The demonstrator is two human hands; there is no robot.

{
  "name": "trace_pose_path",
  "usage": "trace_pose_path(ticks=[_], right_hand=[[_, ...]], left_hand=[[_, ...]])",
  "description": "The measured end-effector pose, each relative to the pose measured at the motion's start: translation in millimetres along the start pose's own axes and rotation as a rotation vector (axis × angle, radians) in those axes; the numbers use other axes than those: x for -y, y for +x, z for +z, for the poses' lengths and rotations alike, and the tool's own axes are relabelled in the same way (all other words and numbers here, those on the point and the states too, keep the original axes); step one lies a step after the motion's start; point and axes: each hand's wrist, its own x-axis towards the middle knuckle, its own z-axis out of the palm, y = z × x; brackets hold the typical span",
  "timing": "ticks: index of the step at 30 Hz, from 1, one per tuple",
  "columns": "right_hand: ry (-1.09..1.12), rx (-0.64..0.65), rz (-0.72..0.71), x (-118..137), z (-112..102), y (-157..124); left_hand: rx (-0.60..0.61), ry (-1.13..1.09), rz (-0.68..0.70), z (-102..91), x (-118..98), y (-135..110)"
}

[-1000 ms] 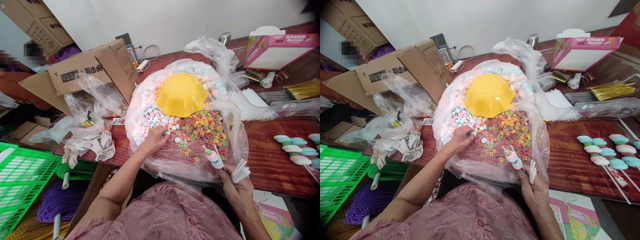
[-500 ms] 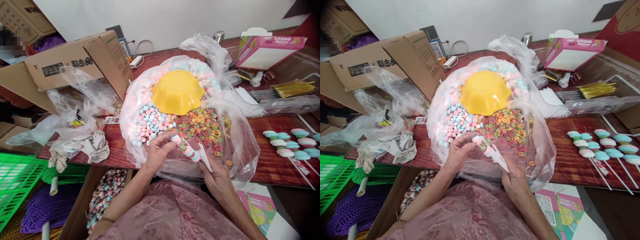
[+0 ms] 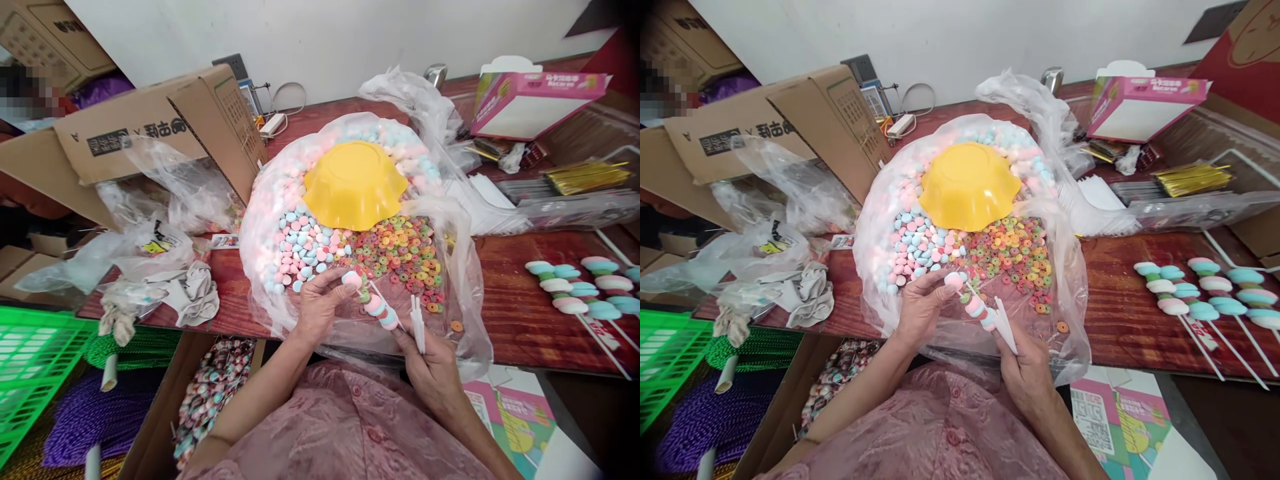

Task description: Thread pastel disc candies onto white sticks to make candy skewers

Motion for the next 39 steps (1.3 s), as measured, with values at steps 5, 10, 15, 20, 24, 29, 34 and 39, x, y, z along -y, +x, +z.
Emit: trace_pose_path(ticks=[5,10,15,20,24,29,34,39], right_hand=[[0.026,-0.026,0.073,3,5,-1],[0.024,-0.006,0.075,6,7,0],[0.011,0.008,0.039,8,9,1],[0.044,0.010,-0.051,8,14,0],[0.036,0.006,-0.069,11,19,4],[0.091,0.066,-0.072,18,25,12],[0.116,-0.056,0.127,11,15,18],[0.069,-0.023,0.127,6,6,19]], left_hand=[[-0.043,-0.021,0.037,4.8,5,-1],[-0.020,0.038,0.107,4.8,8,0],[0.049,0.410,0.446,-1.6,4,4],[0.165,0.735,0.820,-1.9,-5,10],[0.172,0.849,0.923,-0.6,-5,12],[0.226,0.908,0.998,-0.5,-3,14],[0.256,0.795,0.776,-3.8,-7,13],[0.278,0.573,0.389,-1.4,-17,14]])
